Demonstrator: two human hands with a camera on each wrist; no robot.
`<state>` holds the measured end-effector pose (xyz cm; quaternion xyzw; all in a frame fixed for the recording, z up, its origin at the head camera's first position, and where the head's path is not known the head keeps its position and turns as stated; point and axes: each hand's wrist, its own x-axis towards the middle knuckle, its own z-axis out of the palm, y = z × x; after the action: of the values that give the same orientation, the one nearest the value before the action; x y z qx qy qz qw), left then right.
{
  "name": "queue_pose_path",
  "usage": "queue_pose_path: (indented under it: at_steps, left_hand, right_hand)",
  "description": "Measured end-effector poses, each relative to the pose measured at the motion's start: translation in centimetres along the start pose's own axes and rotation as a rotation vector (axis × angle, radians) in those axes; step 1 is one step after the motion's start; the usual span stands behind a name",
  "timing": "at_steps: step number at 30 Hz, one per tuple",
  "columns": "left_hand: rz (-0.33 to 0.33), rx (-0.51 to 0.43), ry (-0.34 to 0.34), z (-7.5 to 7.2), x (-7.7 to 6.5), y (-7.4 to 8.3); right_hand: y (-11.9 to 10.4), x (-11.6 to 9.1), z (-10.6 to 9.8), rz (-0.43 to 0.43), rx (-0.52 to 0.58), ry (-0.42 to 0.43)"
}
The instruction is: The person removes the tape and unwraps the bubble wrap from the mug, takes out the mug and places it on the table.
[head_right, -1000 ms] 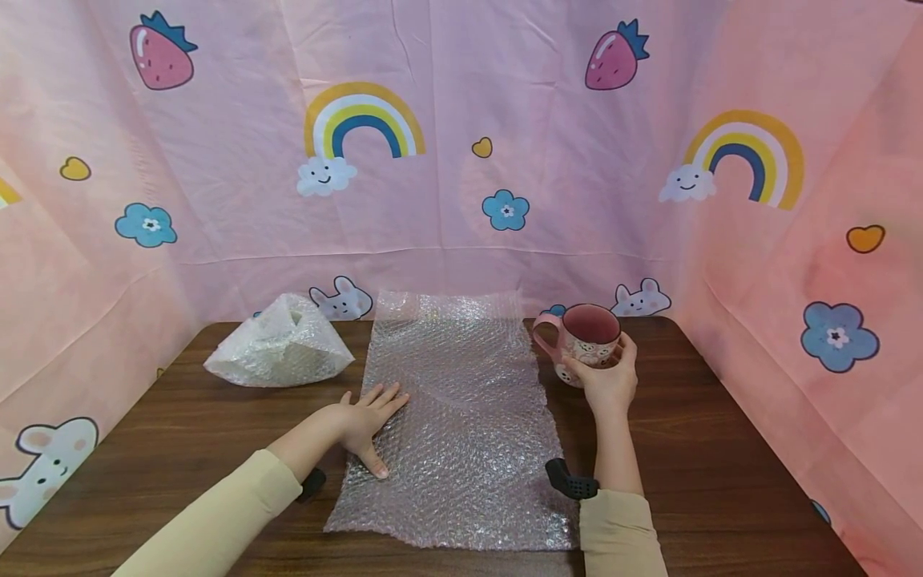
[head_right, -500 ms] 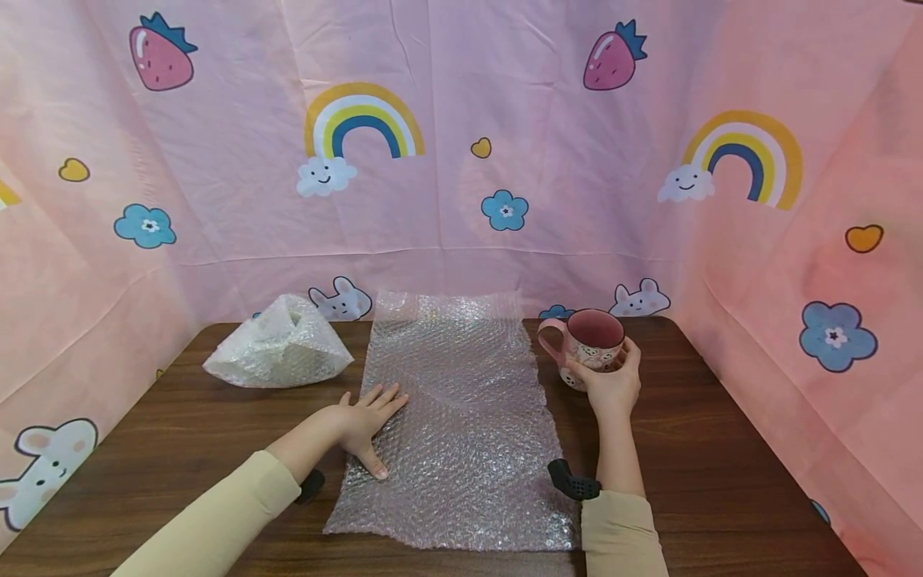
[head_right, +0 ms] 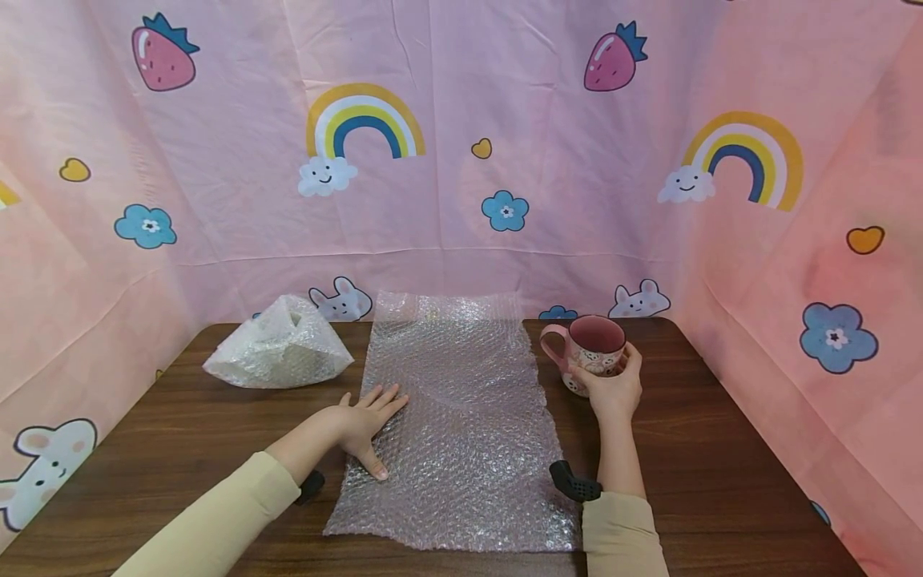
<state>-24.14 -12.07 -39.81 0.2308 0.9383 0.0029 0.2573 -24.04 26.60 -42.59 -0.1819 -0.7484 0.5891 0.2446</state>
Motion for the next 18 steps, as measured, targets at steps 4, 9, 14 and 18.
queue_pose_path:
  at_steps: [4,9,14,18]
  left_hand:
    - [0.006,-0.005,0.0,0.0,0.1,-0.1]
    - [0.03,-0.005,0.008,0.1,0.2,-0.5]
    - [0.074,-0.051,0.023,0.4,0.4,-1.1]
    - [0.114,-0.103,0.045,0.7,0.6,-1.6]
  right_hand:
    - [0.3,0.1,-0.1,0.0,0.0,-0.002]
    - [0.5,0.2,-0.1,0.008,-0.008,-0.013]
    - [0.7,0.5,-0.2,0.003,-0.017,-0.031]
    - [0.7,0.6,-0.3,-0.012,-0.043,-0.047]
